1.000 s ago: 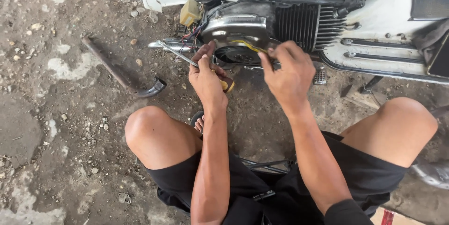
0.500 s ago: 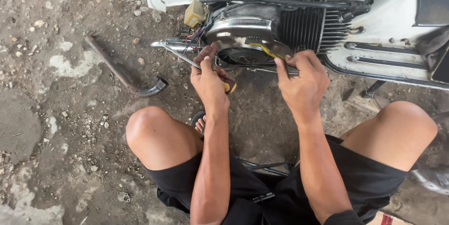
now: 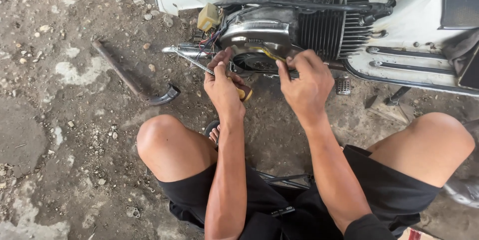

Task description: The person is cleaning the motorcycle engine using a yellow brush and a screwdriver. They are scrubbing the engine components while sitting on the ground.

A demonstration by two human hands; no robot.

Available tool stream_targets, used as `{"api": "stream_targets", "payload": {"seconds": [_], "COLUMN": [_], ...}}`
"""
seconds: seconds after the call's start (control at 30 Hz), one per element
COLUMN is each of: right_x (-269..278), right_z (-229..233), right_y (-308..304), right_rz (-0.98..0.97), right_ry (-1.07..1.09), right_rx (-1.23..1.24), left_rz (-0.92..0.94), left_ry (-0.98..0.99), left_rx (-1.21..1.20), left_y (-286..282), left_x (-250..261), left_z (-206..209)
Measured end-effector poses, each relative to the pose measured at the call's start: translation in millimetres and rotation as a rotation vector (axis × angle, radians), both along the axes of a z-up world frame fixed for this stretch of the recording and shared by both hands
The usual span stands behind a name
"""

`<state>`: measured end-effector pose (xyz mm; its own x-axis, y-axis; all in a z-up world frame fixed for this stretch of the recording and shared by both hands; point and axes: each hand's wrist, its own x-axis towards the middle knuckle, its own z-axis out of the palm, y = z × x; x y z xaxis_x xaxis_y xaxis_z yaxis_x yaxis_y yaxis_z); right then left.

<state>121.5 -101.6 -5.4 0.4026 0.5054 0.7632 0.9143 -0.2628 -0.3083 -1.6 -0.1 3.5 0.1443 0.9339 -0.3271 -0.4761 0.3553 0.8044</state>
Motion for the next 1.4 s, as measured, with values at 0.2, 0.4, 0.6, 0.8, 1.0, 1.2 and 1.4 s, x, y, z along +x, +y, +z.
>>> {"api": "stream_targets", "payload": {"seconds": [0.2, 0.4, 0.6, 0.8, 1.0, 1.2, 1.4], "right_x": [14, 2, 15, 0, 16, -2, 11], "right_z": [5, 3, -7, 2, -16, -5, -7], "right_y": [-37, -1, -41, -5, -33, -2, -31], "right_rz": [-0.007, -0.001, -0.007, 0.023, 0.018, 0.016, 0.012], "right_ry": [0.074, -0.008, 0.106, 0.028, 0.103, 0.072, 0.102], "right_rx": [-0.032, -0.023, -0.022, 0.001, 0.012, 0.017, 0.024], "left_rz": [-0.006, -0.027, -0.029, -0.042, -0.026, -0.031, -0.028], "left_ry": [0.006, -0.007, 0.027, 0.004, -0.006, 0.0, -0.017], "left_rx": [-0.022, -0.006, -0.054, -0.043, -0.044, -0.02, -0.034], "left_y": [0, 0, -1, 1, -1, 0, -1], "left_x": [-1, 4, -3, 5, -3, 1, -3], "left_z": [2, -1, 9, 6, 17, 10, 13]}}
